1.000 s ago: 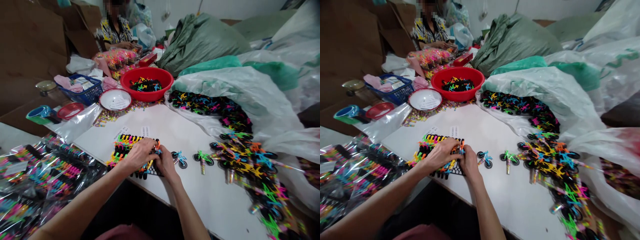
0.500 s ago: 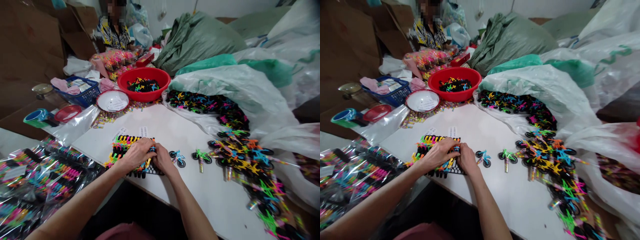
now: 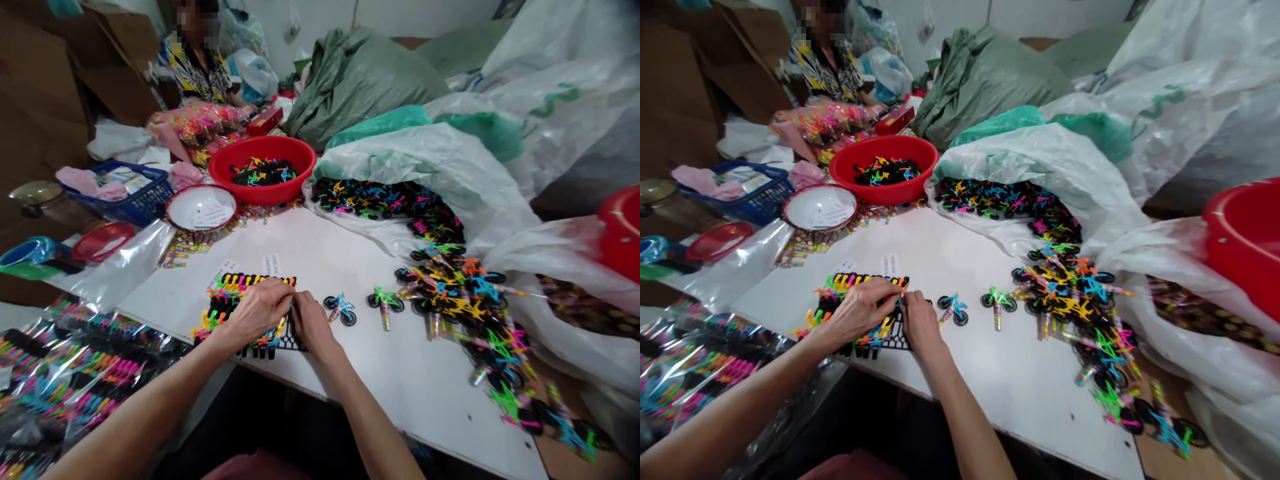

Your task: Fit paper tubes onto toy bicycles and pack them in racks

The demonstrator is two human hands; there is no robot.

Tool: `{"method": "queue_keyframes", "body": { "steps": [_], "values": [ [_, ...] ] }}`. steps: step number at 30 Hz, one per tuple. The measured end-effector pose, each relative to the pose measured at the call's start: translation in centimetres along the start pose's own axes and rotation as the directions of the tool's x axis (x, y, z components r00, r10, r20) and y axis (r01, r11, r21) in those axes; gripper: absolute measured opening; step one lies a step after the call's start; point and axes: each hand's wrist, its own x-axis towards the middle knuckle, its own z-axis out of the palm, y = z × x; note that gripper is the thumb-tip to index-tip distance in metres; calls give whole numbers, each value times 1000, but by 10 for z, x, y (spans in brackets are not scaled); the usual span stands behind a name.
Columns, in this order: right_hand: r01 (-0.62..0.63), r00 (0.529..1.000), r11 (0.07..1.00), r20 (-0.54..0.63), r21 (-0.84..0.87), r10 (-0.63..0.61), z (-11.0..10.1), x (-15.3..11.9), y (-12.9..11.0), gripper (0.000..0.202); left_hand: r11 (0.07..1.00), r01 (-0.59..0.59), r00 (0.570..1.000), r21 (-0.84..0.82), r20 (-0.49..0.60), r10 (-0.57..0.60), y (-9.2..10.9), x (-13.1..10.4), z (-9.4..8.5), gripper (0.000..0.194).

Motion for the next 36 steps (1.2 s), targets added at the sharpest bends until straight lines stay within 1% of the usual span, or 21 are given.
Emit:
{"method": "queue_keyframes", "body": {
  "steps": [3, 5, 7, 8, 10, 12, 13, 15, 16, 18, 20, 21, 23, 25, 26, 28, 30, 31, 33, 34, 36],
  "values": [
    [-166, 981, 977, -129, -138, 148, -13, -27, -2, 21, 1000, -25, 1000, -1, 1, 25, 0, -1, 1, 16],
    [-252, 965, 926, -140, -280, 221, -22, -42, 5, 17, 998, -58, 998, 3, 14, 58, 0, -4, 1, 15],
    [-231, 973, 892, -81, -389, 216, -29, -52, 16, 14, 996, -94, 995, 5, 35, 94, 0, -7, 0, 16],
    [-200, 979, 887, -54, -417, 196, -31, -56, 23, 13, 994, -110, 993, 2, 40, 110, -1, -9, 0, 16],
    [-182, 983, 885, -52, -428, 177, -37, -62, 35, 10, 991, -133, 990, -8, 47, 133, -1, -13, -1, 16],
    [-232, 973, 902, -90, -363, 214, -44, -65, 45, 9, 989, -148, 987, -20, 62, 149, -2, -14, -1, 15],
    [-269, 962, 921, -119, -281, 244, -48, -66, 47, 9, 989, -148, 987, -22, 68, 149, -3, -14, -1, 16],
    [-337, 924, 942, -196, -5, 329, -53, -64, 46, 10, 992, -129, 989, -11, 63, 130, -4, -11, 0, 16],
    [-338, 899, 926, -234, 170, 371, -53, -61, 42, 15, 993, -114, 992, 3, 51, 114, -5, -8, 2, 16],
    [-271, 862, 839, -269, 472, 430, -46, -55, 30, 28, 995, -90, 996, 39, 25, 90, -7, -1, 5, 16],
    [-217, 876, 751, -216, 624, 432, -31, -50, 15, 30, 994, -86, 996, 71, 16, 85, -10, 5, 10, 16],
    [-226, 886, 721, -170, 655, 432, -22, -48, 8, 27, 993, -86, 996, 80, 15, 85, -10, 8, 11, 16],
    [-284, 883, 684, -96, 672, 460, -5, -46, -3, 23, 992, -93, 996, 87, 11, 92, -11, 11, 12, 16],
    [-295, 863, 667, -108, 684, 493, 8, -46, -10, 24, 989, -111, 994, 100, -3, 112, -8, 10, 8, 16],
    [-284, 862, 669, -122, 687, 491, 13, -46, -13, 24, 986, -119, 992, 116, -20, 122, -5, 8, 4, 16],
    [-254, 878, 694, -140, 673, 457, 21, -45, -16, 20, 983, -99, 990, 153, -84, 113, 3, 0, -7, 18],
    [-245, 900, 750, -143, 614, 412, 27, -46, -18, 16, 985, -73, 989, 155, -117, 92, 15, -12, -17, 20],
    [-238, 909, 788, -155, 568, 387, 30, -46, -18, 16, 987, -82, 991, 140, -93, 96, 21, -20, -21, 20],
    [-195, 927, 862, -200, 468, 319, 32, -49, -16, 16, 987, -131, 991, 95, 30, 128, 30, -35, -21, 21],
    [-172, 936, 886, -210, 431, 284, 33, -51, -15, 15, 986, -149, 986, 79, 90, 142, 33, -42, -19, 22],
    [-144, 947, 895, -204, 422, 249, 32, -53, -11, 12, 989, -130, 983, 71, 140, 119, 36, -53, -10, 27]
  ]
}}
